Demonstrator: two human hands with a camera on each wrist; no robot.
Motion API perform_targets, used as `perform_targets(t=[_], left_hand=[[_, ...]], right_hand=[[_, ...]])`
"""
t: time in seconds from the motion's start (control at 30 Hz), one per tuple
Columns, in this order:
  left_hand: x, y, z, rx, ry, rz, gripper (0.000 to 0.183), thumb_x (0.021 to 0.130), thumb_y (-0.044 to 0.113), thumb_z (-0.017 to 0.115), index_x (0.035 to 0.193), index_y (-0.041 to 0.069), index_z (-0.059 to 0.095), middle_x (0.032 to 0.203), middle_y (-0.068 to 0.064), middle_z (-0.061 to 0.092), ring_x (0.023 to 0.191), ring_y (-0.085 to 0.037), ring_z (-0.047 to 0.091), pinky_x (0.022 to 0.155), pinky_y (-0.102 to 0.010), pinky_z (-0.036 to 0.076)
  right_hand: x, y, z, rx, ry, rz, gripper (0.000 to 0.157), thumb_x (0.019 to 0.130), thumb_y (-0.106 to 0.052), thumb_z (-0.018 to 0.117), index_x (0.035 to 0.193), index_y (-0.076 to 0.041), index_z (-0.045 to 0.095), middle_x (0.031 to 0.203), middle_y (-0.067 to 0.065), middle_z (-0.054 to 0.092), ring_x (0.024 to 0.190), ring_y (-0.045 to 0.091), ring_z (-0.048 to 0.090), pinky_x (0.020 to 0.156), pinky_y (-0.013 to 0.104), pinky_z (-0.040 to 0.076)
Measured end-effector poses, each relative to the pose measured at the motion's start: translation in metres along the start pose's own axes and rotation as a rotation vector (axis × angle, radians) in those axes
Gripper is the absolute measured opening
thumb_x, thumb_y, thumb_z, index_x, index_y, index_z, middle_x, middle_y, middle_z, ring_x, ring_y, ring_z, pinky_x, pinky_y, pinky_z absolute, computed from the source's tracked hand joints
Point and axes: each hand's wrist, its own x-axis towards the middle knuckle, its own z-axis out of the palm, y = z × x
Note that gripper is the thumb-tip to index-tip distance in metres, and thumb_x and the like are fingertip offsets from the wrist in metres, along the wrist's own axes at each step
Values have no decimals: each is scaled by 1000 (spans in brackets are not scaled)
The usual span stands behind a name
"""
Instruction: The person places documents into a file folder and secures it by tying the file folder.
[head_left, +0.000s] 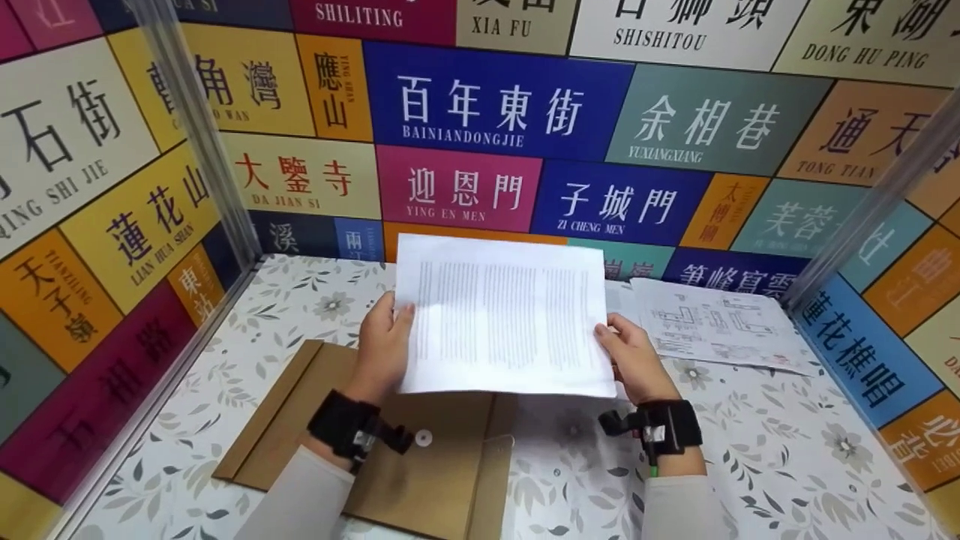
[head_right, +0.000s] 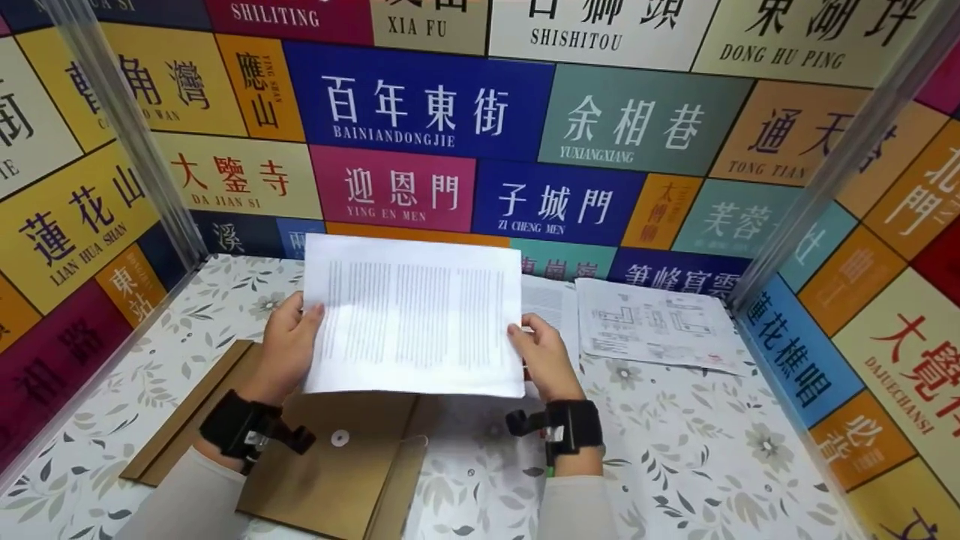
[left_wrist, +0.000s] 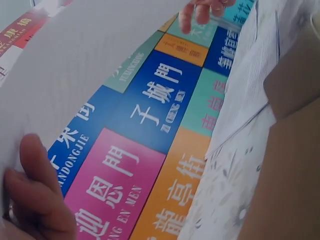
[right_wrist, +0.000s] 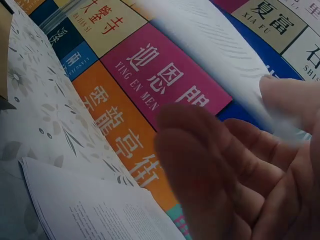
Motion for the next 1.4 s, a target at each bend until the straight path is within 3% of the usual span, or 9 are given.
perform_targets(t=[0.2,0.3,0.5,0.67,0.87,0.97,1.1,1.3,1.4], left_hand=[[-1,0,15,-21,-3,-52,34,111,14,44,143,6,55,123,-9,67,100,-23,63,87,-38,51],[0,3,22,33,-8,-49,29,111,16,46,134,5,58,116,-12,67,97,-24,61,85,-38,50],[-4,10,25,351,-45,-97,41,109,34,53,135,3,58,114,-16,70,98,-28,66,86,-43,53],[-48,0,21,696,-132,-20,60,103,42,61,145,1,49,125,-20,66,107,-33,64,94,-49,54],[-118,-14,40,1161,-460,79,79,96,53,62,140,-13,52,136,-33,57,133,-49,48,114,-60,35],[-140,-16,52,1297,-556,130,92,95,62,59,145,-15,48,147,-38,48,142,-54,39,119,-61,27],[-152,-17,61,1284,-534,154,88,95,54,65,143,-17,48,147,-45,42,142,-58,37,118,-62,31],[-156,-22,60,1177,-557,58,73,91,26,65,143,-21,44,149,-49,34,143,-62,31,118,-65,29],[-158,-24,58,1231,-572,61,75,84,23,71,141,-20,47,147,-47,38,140,-61,35,115,-64,34]], right_hand=[[-1,-1,2,-48,51,-66,37,111,-12,50,140,9,52,98,13,75,80,21,75,69,34,61],[-3,-2,-4,-99,84,-77,38,109,-10,52,142,9,52,97,14,75,77,20,75,67,33,61],[-10,-4,-28,-134,129,-78,41,109,-11,53,146,8,51,98,12,76,77,19,75,67,33,62],[-23,3,-55,-186,146,-50,45,109,-12,52,150,7,47,109,17,74,82,19,75,71,36,63],[-51,15,-83,-284,284,7,46,109,-12,52,150,9,47,115,16,73,82,10,73,70,30,61],[-58,15,-88,-336,328,21,45,109,-14,52,148,8,49,113,16,73,80,9,72,68,28,60],[-57,14,-88,-361,312,16,45,109,-16,52,148,6,50,116,19,72,81,10,73,69,29,60],[-53,11,-85,-332,281,29,45,109,-14,52,149,6,49,113,14,74,81,10,73,68,29,60],[-54,8,-83,-310,287,30,44,109,-14,52,148,7,49,111,12,74,81,9,73,68,28,60]])
